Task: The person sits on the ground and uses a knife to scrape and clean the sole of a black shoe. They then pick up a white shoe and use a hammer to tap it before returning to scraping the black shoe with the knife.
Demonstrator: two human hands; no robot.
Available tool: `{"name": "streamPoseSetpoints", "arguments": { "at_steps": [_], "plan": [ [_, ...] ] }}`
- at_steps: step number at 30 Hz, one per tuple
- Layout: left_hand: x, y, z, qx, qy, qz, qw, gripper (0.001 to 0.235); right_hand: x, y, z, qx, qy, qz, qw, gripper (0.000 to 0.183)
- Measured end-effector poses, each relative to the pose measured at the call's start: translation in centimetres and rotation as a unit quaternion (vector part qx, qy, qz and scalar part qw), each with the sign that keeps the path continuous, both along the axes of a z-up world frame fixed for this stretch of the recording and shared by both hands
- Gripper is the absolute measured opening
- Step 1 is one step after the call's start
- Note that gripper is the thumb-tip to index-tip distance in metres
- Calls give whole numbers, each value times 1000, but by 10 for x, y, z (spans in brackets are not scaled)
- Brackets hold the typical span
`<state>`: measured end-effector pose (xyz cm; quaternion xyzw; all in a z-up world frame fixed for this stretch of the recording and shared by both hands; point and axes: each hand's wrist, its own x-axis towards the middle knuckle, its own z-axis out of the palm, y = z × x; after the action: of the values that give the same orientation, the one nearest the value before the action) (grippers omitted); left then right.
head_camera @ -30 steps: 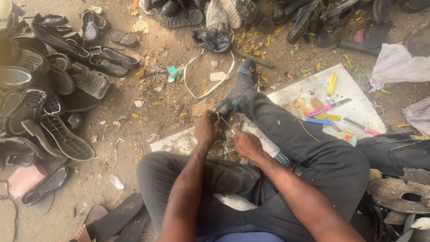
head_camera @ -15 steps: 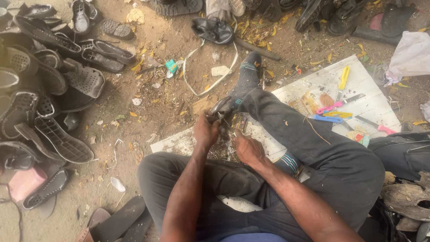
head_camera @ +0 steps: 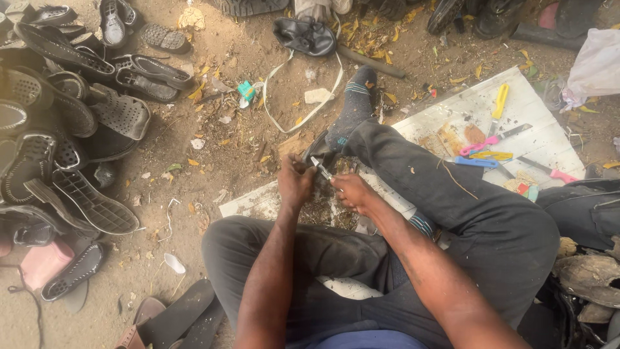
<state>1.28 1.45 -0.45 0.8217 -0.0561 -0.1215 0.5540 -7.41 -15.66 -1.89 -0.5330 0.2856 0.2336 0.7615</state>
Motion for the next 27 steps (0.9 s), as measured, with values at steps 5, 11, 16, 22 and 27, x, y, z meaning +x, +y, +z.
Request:
{"name": "streamPoseSetpoints", "arguments": {
  "at_steps": [5, 11, 16, 22, 27],
  "plan": [
    [2, -3, 17, -31, 10, 3, 999, 28, -36, 20, 26, 7, 11, 3, 1000, 41],
    [2, -1, 7, -69, 35, 15, 997, 27, -9, 27, 30, -67, 26, 22, 997, 39],
    [1, 2, -3, -70, -40, 10, 997, 29, -22, 57, 38, -125, 2, 6, 992, 39],
    [7, 4, -14, -85, -31, 14, 996, 30, -13, 46, 36, -113, 17, 7, 993, 30],
    [3, 10, -14, -78, -113, 30, 990, 40, -18, 74, 16, -268, -54, 36, 961, 27]
  ]
}}
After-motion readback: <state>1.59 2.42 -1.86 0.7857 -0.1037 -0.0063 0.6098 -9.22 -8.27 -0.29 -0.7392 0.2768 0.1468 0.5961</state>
